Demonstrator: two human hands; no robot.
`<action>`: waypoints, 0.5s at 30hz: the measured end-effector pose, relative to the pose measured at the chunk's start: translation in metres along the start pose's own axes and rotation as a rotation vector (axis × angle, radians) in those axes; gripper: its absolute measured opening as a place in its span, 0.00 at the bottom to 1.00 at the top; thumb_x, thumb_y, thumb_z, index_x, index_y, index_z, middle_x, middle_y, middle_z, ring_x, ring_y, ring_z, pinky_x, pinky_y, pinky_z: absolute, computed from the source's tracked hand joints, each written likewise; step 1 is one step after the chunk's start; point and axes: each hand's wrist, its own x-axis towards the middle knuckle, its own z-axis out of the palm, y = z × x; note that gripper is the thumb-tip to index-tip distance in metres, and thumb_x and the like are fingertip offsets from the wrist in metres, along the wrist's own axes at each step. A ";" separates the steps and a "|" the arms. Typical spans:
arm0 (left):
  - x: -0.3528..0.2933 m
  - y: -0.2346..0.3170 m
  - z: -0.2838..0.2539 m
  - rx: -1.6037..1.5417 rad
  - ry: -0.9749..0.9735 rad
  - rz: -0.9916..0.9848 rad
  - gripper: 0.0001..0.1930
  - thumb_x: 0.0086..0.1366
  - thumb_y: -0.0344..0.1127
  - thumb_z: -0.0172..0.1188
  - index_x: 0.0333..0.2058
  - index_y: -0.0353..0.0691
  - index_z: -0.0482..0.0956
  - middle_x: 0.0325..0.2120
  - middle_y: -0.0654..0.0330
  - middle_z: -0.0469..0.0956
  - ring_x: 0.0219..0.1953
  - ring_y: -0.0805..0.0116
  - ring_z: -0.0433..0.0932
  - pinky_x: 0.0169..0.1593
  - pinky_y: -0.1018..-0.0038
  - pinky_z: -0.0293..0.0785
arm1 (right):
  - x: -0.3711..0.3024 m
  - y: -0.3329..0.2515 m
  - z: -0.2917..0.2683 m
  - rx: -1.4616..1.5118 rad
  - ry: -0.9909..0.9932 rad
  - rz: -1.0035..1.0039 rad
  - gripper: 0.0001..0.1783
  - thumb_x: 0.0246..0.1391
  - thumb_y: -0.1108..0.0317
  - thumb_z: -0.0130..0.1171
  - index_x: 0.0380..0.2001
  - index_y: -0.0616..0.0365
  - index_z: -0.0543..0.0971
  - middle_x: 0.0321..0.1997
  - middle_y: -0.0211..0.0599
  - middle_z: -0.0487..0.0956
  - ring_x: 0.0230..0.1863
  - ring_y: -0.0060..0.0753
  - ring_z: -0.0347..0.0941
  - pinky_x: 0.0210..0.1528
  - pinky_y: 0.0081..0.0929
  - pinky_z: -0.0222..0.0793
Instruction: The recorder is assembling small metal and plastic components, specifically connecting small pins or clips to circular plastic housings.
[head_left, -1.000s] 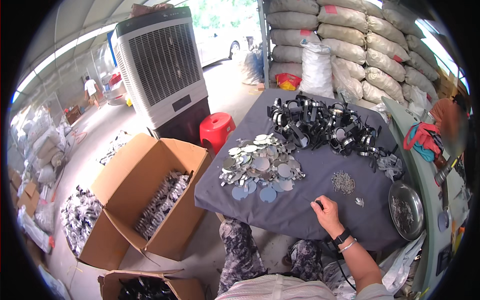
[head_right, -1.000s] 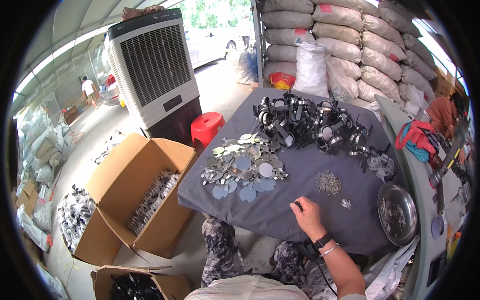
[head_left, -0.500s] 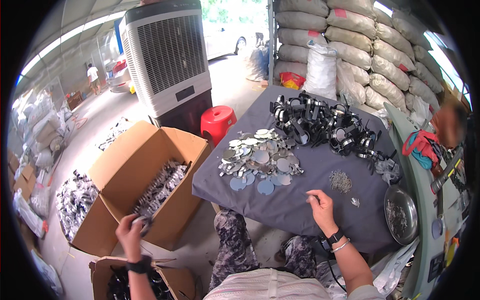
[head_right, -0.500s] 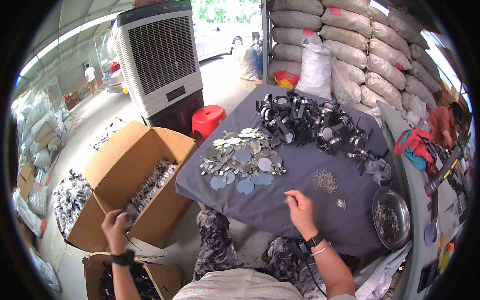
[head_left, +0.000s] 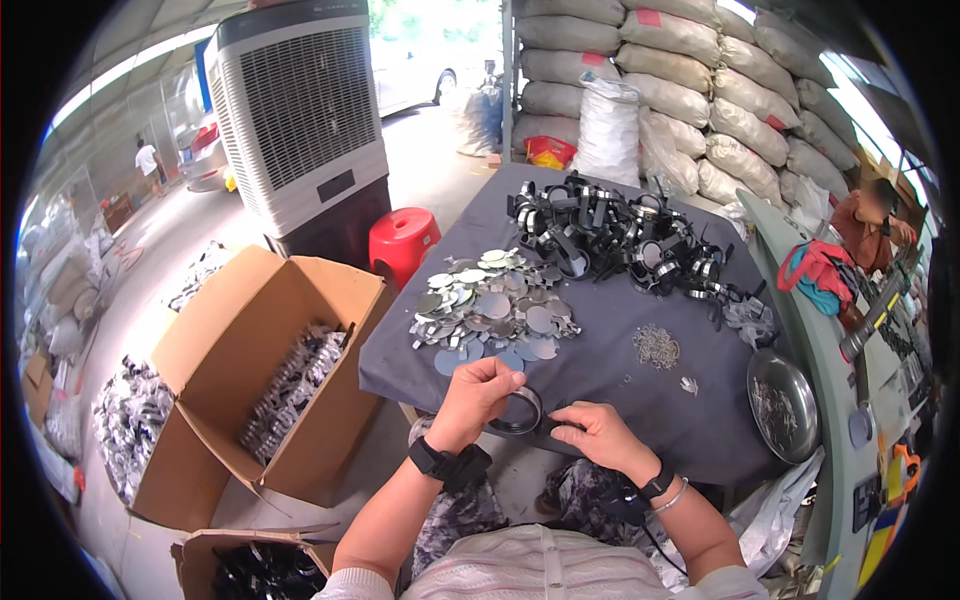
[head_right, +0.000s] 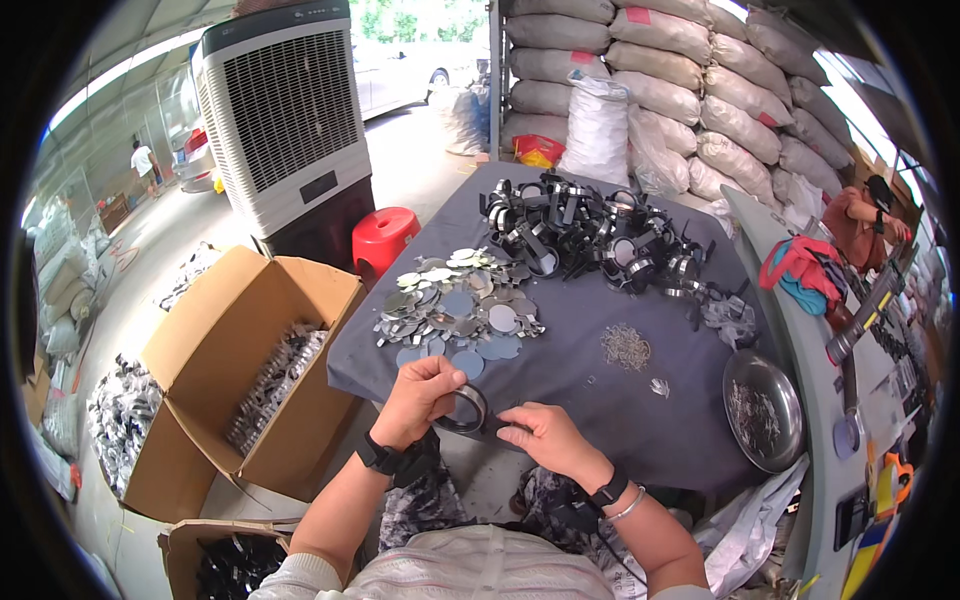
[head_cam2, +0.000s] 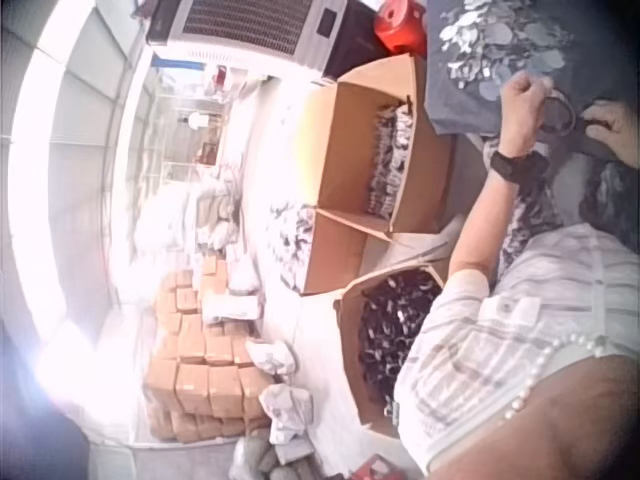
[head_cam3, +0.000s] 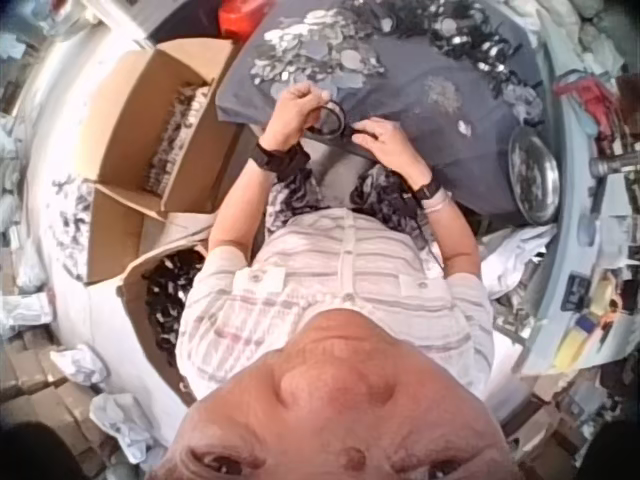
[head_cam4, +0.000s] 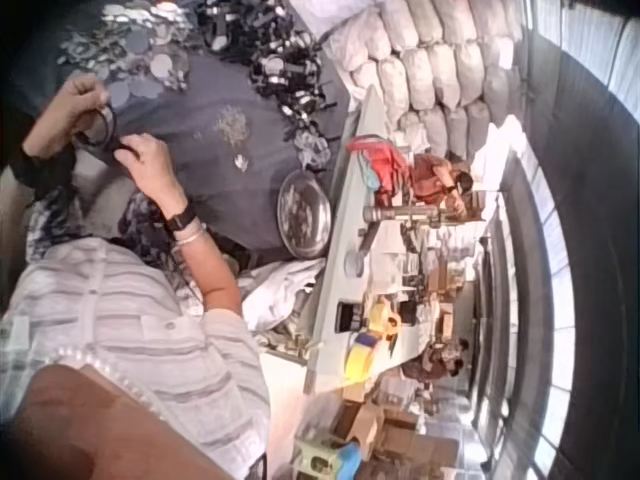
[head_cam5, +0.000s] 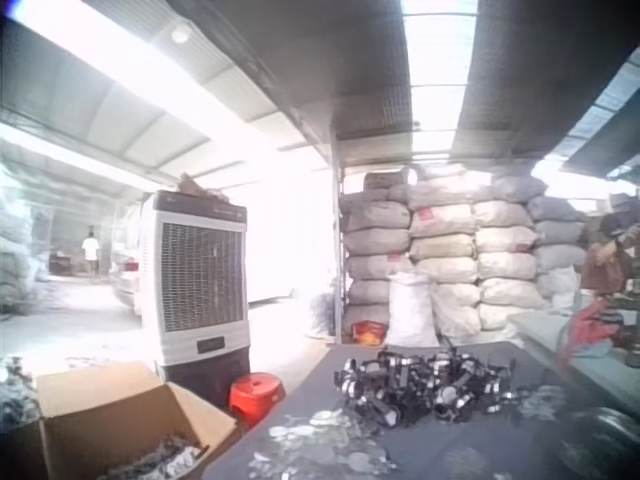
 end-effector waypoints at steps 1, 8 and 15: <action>0.002 -0.001 0.000 0.000 -0.003 -0.008 0.07 0.60 0.31 0.63 0.26 0.38 0.75 0.15 0.72 0.67 0.13 0.86 0.58 0.17 0.82 0.49 | -0.001 -0.001 -0.001 -0.348 0.014 -0.102 0.17 0.53 0.63 0.62 0.42 0.63 0.77 0.33 0.33 0.79 0.35 0.23 0.74 0.37 0.22 0.68; 0.028 -0.020 0.007 -0.151 0.077 -0.113 0.16 0.66 0.40 0.55 0.46 0.36 0.71 0.21 0.63 0.72 0.20 0.71 0.71 0.26 0.77 0.67 | -0.002 0.010 -0.014 -0.362 0.067 -0.085 0.13 0.49 0.64 0.64 0.27 0.63 0.75 0.21 0.37 0.72 0.22 0.27 0.66 0.27 0.27 0.64; 0.029 -0.057 0.015 0.124 0.029 0.012 0.31 0.64 0.34 0.56 0.63 0.37 0.55 0.38 0.54 0.77 0.35 0.65 0.79 0.37 0.73 0.75 | 0.010 0.018 -0.025 -0.005 0.221 0.172 0.13 0.56 0.65 0.59 0.24 0.64 0.75 0.18 0.25 0.69 0.21 0.15 0.61 0.23 0.21 0.59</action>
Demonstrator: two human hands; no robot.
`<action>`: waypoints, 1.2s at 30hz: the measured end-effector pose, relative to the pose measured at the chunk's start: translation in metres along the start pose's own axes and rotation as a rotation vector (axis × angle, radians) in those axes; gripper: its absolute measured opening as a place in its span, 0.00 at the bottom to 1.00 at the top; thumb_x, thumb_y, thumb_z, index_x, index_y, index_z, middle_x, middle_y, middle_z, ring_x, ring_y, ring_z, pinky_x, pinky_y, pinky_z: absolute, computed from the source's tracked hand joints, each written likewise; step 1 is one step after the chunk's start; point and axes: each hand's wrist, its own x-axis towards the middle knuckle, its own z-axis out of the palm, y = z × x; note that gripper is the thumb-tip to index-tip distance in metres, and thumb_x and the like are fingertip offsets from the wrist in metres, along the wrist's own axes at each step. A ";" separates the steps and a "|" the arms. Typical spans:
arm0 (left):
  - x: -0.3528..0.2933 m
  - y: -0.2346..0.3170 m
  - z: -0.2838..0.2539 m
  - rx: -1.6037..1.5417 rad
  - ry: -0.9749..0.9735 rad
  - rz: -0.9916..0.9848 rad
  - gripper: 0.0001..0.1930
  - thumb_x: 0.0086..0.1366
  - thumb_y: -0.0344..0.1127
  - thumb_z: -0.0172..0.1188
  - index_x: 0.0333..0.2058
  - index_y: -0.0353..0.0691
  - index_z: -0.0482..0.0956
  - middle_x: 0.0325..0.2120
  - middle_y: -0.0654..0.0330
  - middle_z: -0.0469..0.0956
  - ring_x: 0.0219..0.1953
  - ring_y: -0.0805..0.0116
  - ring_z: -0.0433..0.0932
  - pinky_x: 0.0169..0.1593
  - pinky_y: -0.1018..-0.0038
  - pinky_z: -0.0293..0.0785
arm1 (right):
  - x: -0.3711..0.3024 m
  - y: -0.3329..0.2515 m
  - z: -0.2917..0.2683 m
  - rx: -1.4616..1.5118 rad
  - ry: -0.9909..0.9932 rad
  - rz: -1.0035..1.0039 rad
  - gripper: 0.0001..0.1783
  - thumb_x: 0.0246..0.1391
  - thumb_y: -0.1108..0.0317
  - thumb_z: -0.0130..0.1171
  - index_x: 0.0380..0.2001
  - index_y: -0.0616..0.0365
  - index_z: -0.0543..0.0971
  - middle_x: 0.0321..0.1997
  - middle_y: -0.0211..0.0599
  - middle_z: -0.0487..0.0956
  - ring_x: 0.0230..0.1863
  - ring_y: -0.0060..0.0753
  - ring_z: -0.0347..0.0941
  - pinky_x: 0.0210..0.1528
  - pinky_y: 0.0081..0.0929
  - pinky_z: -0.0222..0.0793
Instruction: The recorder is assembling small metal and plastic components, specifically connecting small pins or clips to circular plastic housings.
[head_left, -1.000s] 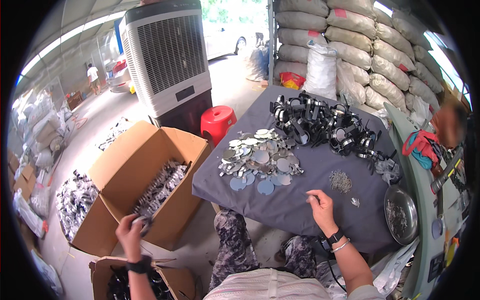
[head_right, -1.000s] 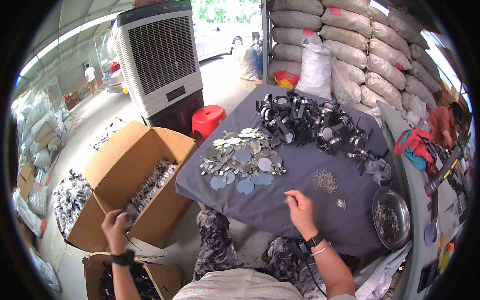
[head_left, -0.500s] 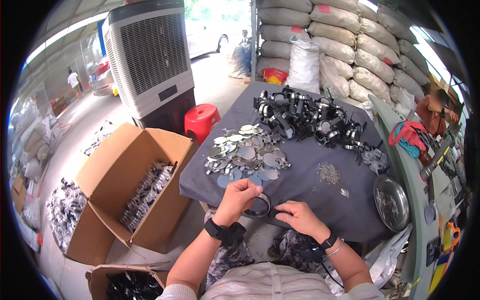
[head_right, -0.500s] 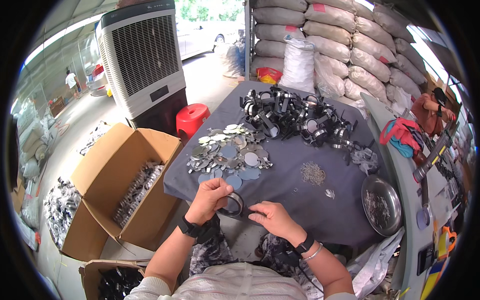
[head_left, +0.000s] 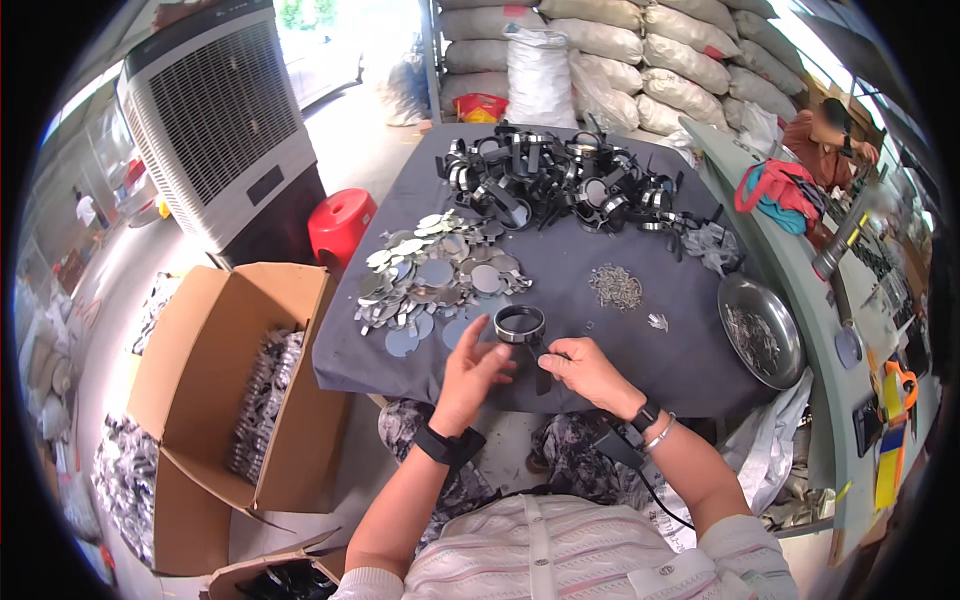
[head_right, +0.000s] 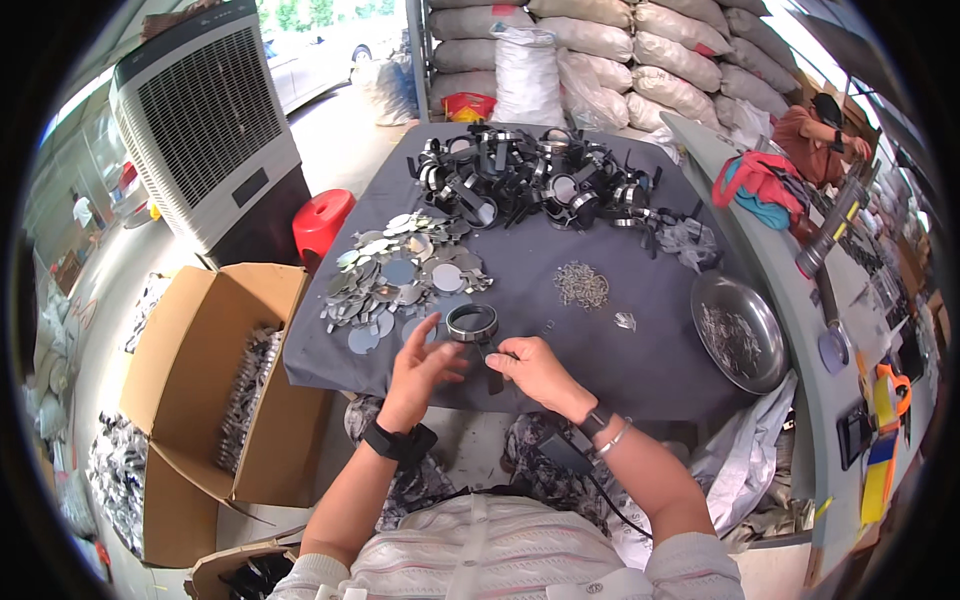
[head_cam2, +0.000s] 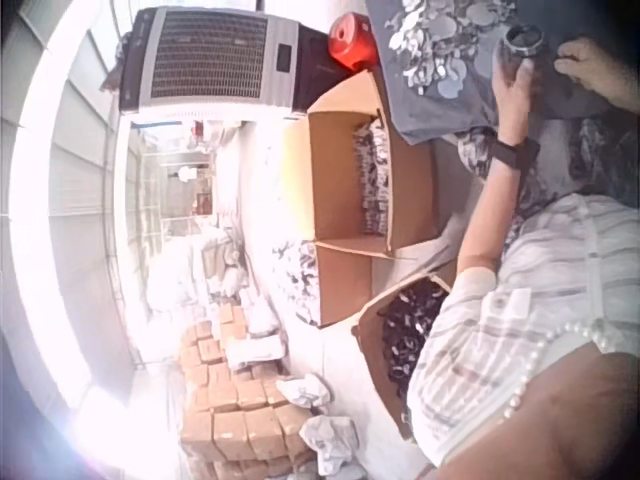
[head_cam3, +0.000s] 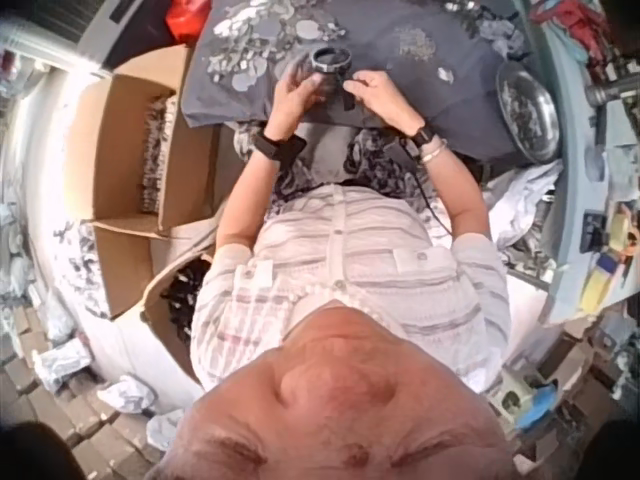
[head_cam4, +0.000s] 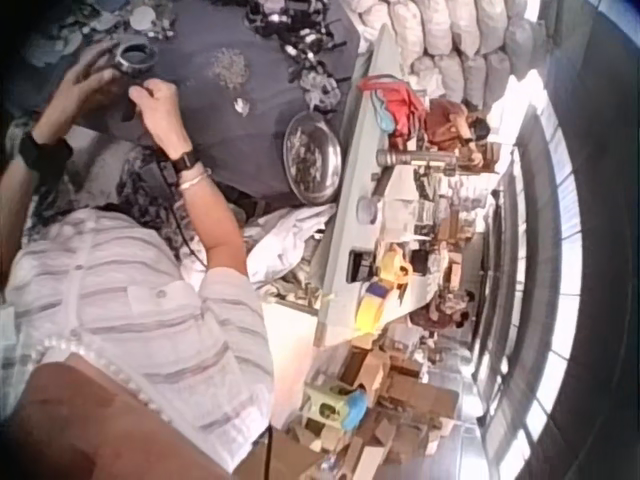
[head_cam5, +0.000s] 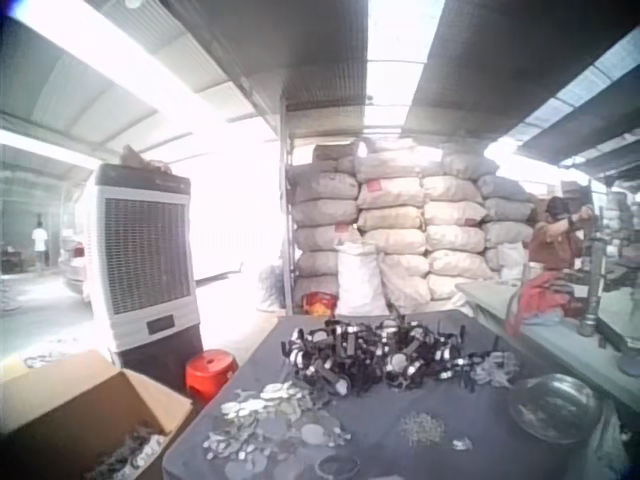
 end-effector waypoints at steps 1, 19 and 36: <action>0.003 -0.007 0.005 0.118 -0.036 0.064 0.33 0.62 0.31 0.58 0.63 0.37 0.55 0.38 0.55 0.77 0.35 0.68 0.78 0.37 0.74 0.76 | 0.002 0.003 0.001 0.102 -0.007 0.086 0.13 0.57 0.65 0.58 0.24 0.64 0.76 0.19 0.25 0.69 0.21 0.14 0.61 0.22 0.19 0.58; 0.030 -0.044 0.015 0.325 0.008 0.212 0.27 0.53 0.25 0.63 0.53 0.33 0.69 0.22 0.65 0.74 0.19 0.85 0.66 0.25 0.83 0.64 | 0.135 0.004 -0.040 -0.875 0.171 -0.294 0.13 0.46 0.74 0.57 0.38 0.55 0.80 0.33 0.46 0.80 0.39 0.52 0.76 0.41 0.42 0.71; 0.027 -0.050 0.010 0.370 0.005 0.285 0.27 0.55 0.29 0.63 0.54 0.36 0.68 0.22 0.64 0.72 0.20 0.82 0.66 0.26 0.81 0.66 | 0.126 0.001 -0.041 -1.014 0.405 -0.582 0.04 0.45 0.72 0.59 0.27 0.56 0.74 0.29 0.42 0.75 0.30 0.50 0.74 0.34 0.43 0.70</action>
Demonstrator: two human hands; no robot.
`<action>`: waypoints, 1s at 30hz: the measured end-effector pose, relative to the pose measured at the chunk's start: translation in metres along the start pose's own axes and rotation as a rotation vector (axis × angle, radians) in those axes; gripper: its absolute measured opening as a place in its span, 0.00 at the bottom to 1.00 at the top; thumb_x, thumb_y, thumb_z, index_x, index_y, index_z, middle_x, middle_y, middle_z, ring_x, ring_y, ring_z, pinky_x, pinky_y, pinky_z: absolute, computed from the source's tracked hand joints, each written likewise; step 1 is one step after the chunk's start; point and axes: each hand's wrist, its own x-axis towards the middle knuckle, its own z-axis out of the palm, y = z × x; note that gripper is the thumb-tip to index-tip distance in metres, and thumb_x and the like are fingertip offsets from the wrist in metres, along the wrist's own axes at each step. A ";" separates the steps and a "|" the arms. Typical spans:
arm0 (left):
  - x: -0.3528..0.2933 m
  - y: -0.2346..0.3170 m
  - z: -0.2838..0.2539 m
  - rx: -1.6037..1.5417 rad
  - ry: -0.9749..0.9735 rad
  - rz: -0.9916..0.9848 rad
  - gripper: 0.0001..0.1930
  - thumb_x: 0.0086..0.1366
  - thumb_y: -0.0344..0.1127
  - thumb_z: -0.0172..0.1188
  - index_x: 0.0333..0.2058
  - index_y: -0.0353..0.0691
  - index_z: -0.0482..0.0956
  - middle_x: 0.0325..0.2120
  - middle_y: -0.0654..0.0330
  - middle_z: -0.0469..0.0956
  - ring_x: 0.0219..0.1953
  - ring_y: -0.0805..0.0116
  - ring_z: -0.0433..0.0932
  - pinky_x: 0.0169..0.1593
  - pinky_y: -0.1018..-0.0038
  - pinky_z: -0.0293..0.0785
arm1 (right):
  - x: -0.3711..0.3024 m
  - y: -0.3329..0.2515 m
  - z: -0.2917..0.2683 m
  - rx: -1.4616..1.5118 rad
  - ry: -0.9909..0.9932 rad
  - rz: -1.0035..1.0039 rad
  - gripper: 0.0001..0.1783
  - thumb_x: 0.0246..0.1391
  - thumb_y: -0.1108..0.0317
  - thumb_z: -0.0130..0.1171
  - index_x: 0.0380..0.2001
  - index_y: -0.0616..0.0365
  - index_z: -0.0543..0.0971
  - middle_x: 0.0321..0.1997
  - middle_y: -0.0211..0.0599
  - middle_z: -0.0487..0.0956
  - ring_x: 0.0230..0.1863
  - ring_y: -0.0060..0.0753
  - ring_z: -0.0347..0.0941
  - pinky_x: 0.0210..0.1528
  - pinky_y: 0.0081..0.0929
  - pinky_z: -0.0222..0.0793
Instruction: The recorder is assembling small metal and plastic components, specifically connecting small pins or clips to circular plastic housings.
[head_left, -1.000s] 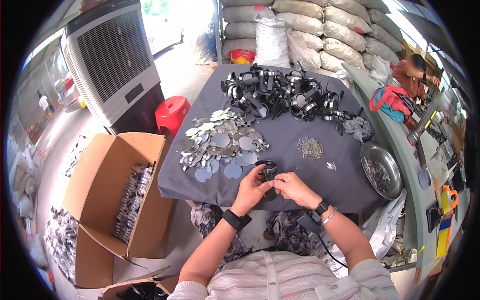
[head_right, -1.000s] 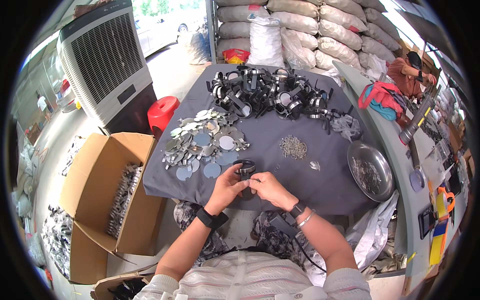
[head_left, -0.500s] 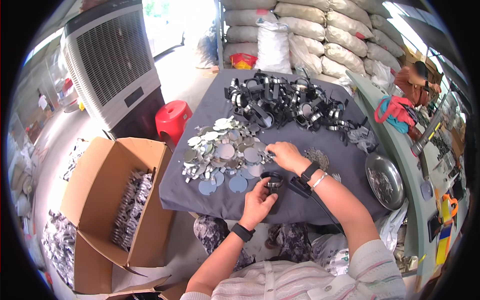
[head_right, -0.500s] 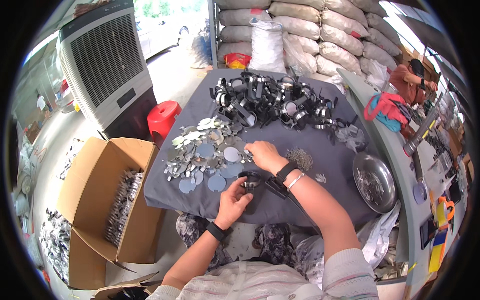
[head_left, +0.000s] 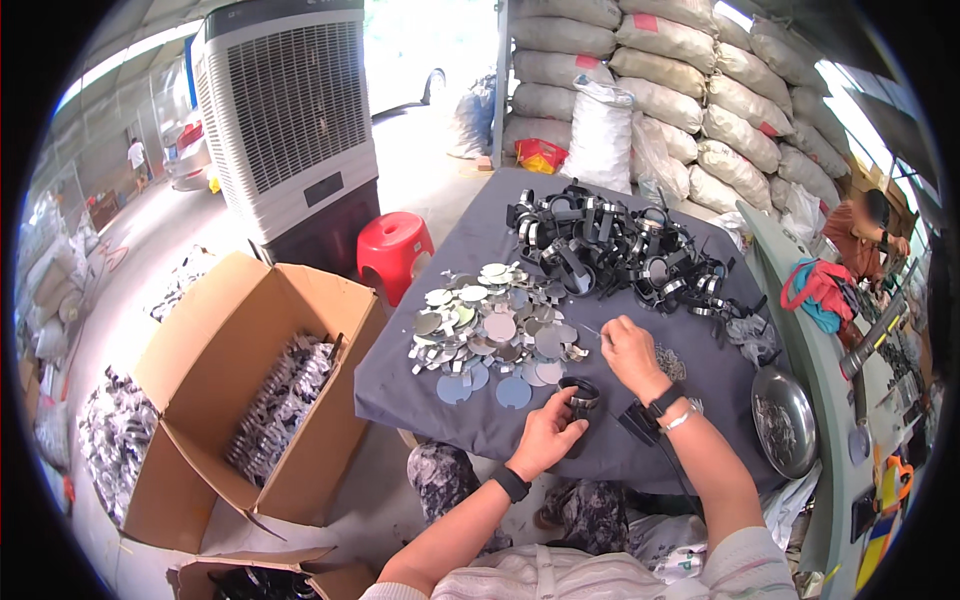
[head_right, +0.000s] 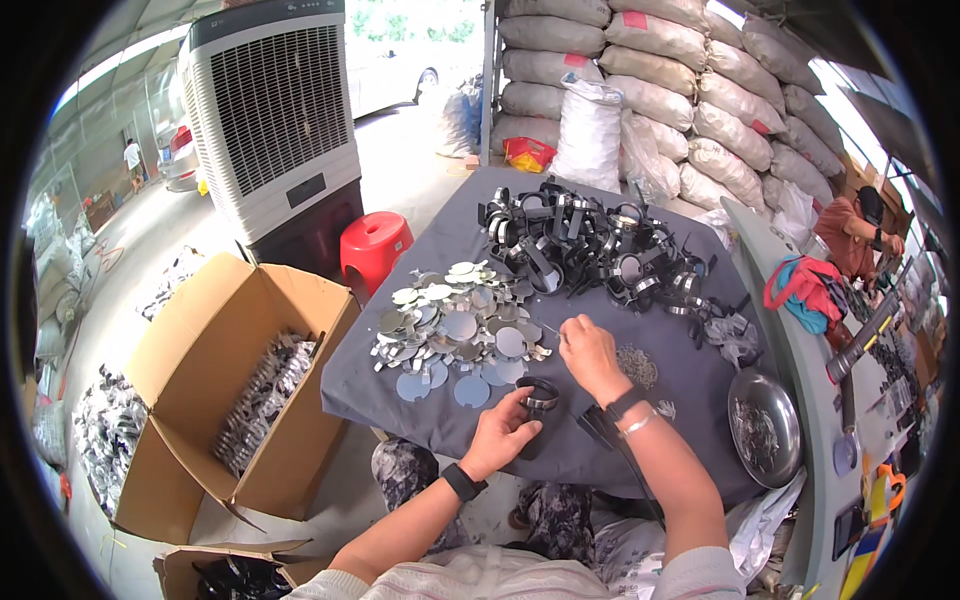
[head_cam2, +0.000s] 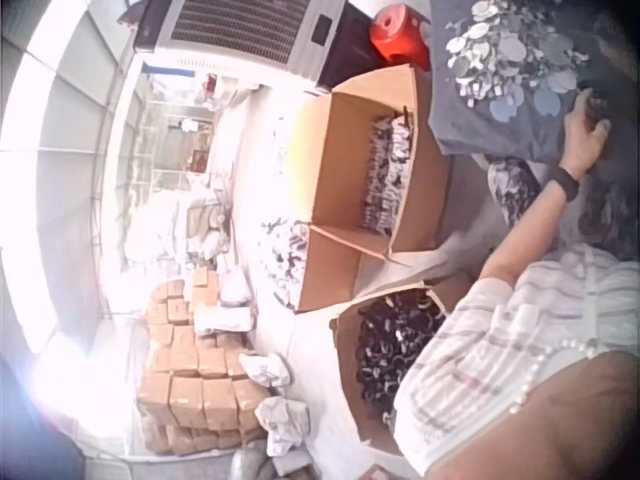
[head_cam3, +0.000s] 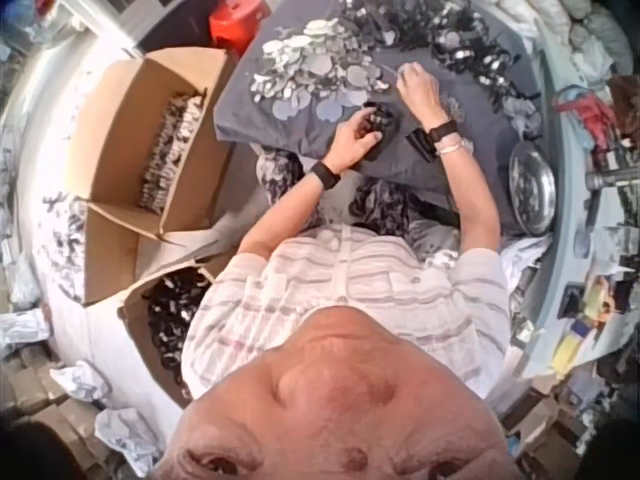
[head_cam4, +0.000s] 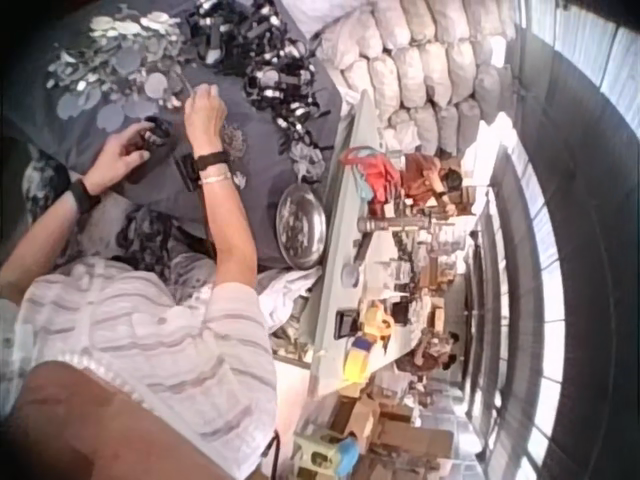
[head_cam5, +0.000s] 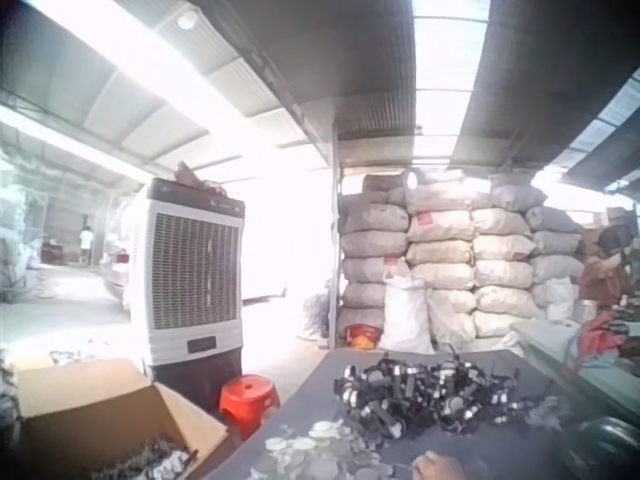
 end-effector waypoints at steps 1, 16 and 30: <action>0.001 0.001 0.000 -0.005 -0.003 -0.002 0.27 0.55 0.29 0.63 0.54 0.36 0.67 0.22 0.64 0.73 0.20 0.82 0.66 0.26 0.81 0.66 | -0.004 -0.002 -0.012 0.008 -0.036 0.055 0.04 0.45 0.72 0.59 0.27 0.57 0.75 0.29 0.42 0.75 0.31 0.50 0.74 0.34 0.43 0.70; 0.002 -0.002 0.017 -0.134 0.030 -0.078 0.32 0.56 0.25 0.61 0.59 0.33 0.62 0.25 0.65 0.74 0.26 0.82 0.69 0.31 0.82 0.68 | -0.067 -0.002 -0.039 0.560 -0.169 0.656 0.04 0.49 0.75 0.58 0.29 0.64 0.76 0.20 0.43 0.77 0.23 0.35 0.76 0.28 0.32 0.69; 0.004 0.003 0.012 -0.087 0.001 -0.035 0.42 0.56 0.25 0.61 0.66 0.39 0.49 0.24 0.65 0.74 0.24 0.82 0.68 0.31 0.83 0.68 | -0.072 -0.043 -0.016 0.190 0.084 -0.137 0.05 0.50 0.77 0.55 0.30 0.61 0.70 0.33 0.40 0.76 0.31 0.45 0.76 0.30 0.34 0.73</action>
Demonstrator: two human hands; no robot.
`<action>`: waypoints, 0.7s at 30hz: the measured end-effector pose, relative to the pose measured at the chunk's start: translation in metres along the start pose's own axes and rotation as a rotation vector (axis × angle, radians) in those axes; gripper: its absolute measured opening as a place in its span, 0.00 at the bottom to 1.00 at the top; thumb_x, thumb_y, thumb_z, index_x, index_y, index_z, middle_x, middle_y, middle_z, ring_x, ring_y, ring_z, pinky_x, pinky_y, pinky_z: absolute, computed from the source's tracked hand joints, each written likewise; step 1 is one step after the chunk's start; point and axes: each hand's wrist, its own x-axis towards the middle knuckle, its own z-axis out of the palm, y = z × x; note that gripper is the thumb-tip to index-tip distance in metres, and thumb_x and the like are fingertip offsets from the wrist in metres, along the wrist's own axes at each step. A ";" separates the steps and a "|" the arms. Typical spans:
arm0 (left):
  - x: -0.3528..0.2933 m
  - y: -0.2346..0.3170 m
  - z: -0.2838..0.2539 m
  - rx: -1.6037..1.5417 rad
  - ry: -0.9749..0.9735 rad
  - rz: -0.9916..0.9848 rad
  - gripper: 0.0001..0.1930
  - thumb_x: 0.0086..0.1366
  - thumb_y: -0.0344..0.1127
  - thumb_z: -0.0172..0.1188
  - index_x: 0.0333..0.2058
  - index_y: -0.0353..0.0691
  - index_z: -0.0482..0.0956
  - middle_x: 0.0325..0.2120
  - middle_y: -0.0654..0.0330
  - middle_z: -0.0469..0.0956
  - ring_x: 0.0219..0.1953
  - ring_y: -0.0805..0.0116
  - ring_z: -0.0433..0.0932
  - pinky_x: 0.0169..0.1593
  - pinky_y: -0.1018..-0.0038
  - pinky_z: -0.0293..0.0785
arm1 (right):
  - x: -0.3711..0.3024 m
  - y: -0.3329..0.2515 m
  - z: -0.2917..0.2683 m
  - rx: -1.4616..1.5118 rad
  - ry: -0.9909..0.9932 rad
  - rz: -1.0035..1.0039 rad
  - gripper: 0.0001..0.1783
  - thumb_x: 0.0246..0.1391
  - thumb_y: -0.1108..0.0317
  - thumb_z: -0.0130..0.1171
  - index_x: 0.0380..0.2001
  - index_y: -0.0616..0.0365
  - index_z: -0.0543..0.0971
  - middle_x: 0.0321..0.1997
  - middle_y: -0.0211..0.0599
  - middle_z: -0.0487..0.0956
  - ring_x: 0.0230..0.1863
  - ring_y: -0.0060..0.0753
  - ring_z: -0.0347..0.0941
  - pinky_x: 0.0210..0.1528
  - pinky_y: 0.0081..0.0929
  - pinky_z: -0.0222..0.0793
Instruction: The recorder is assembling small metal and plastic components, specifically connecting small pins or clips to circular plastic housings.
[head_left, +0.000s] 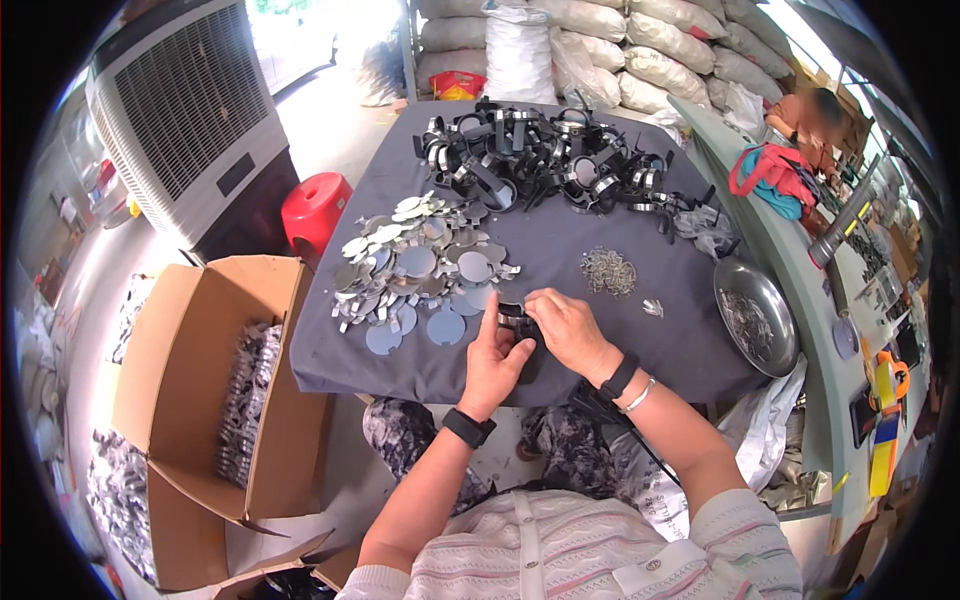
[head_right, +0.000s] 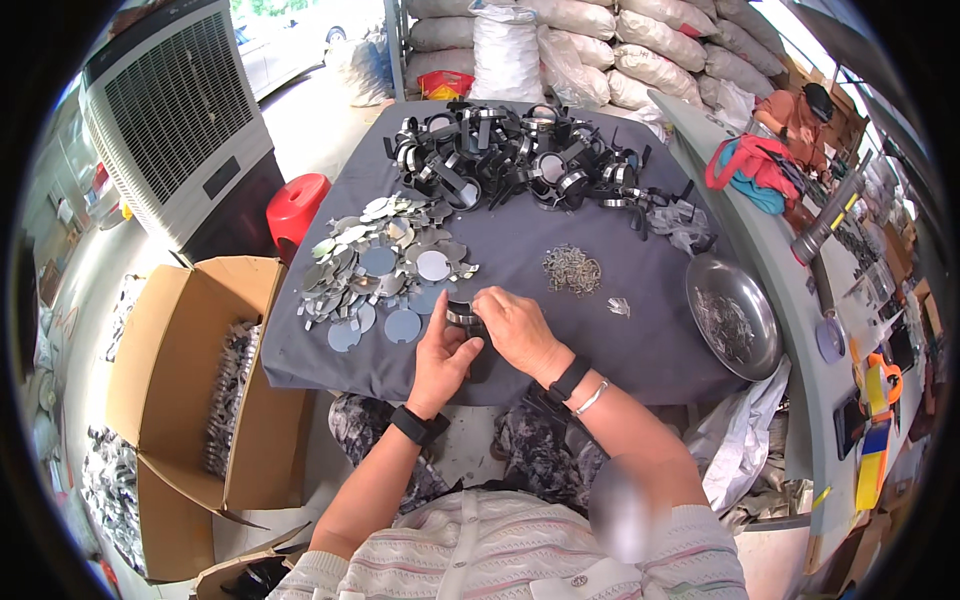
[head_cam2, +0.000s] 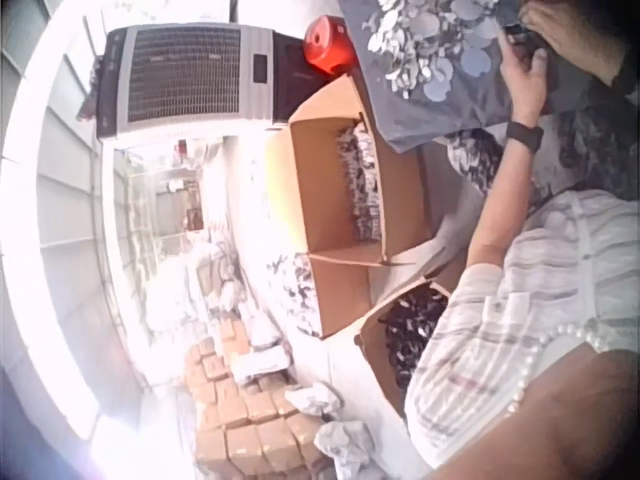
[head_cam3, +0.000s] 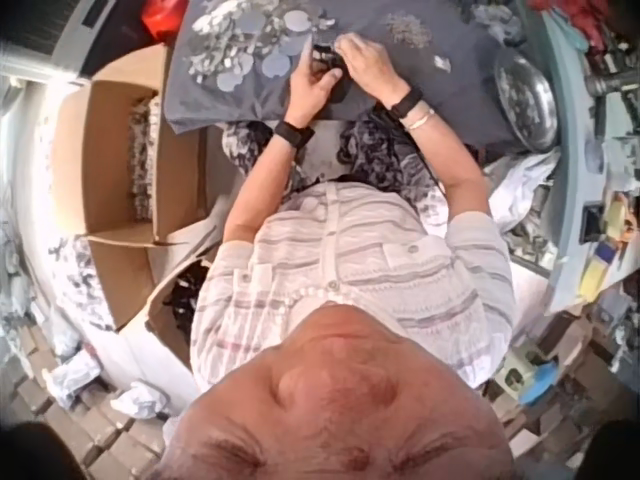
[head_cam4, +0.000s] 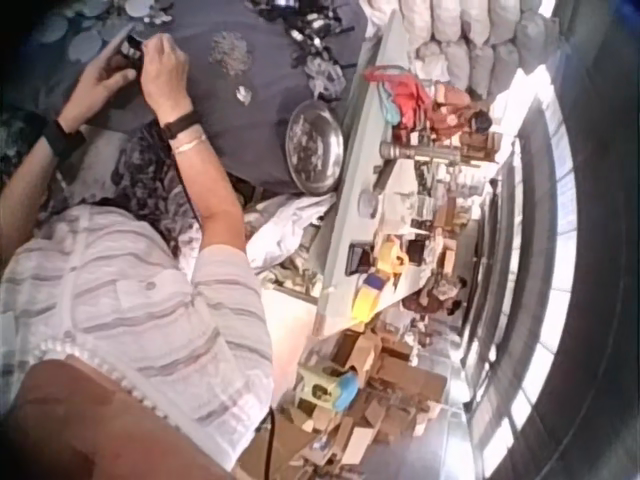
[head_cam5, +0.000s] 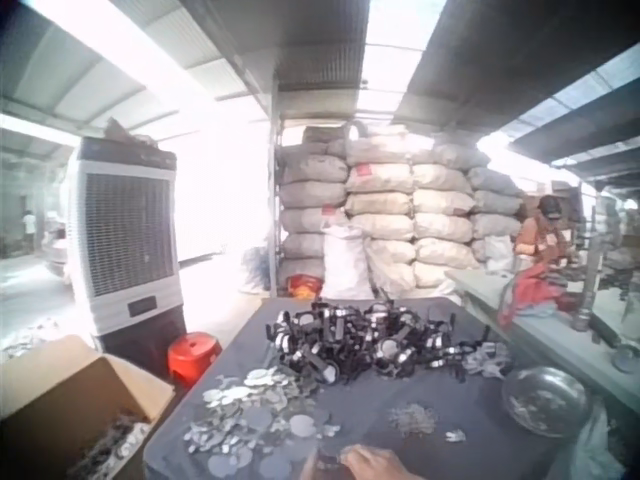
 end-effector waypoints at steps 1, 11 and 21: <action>-0.001 0.000 -0.001 0.027 -0.013 0.004 0.42 0.56 0.25 0.61 0.66 0.40 0.49 0.24 0.66 0.73 0.24 0.82 0.67 0.30 0.82 0.67 | -0.003 -0.001 0.001 0.006 -0.044 0.000 0.06 0.47 0.78 0.55 0.30 0.61 0.70 0.34 0.41 0.76 0.31 0.45 0.76 0.30 0.35 0.73; 0.002 -0.012 -0.003 0.065 -0.026 0.061 0.30 0.59 0.25 0.60 0.61 0.38 0.63 0.24 0.69 0.72 0.20 0.85 0.65 0.21 0.84 0.62 | 0.000 -0.004 -0.002 -0.094 -0.123 -0.118 0.08 0.42 0.76 0.54 0.30 0.61 0.69 0.31 0.38 0.72 0.31 0.41 0.74 0.31 0.33 0.73; 0.003 0.000 0.002 0.015 -0.026 -0.025 0.25 0.56 0.26 0.62 0.54 0.36 0.71 0.19 0.71 0.67 0.20 0.86 0.62 0.24 0.84 0.63 | -0.012 -0.002 0.002 0.019 -0.098 -0.015 0.08 0.43 0.78 0.56 0.30 0.62 0.71 0.36 0.41 0.77 0.36 0.43 0.77 0.34 0.33 0.75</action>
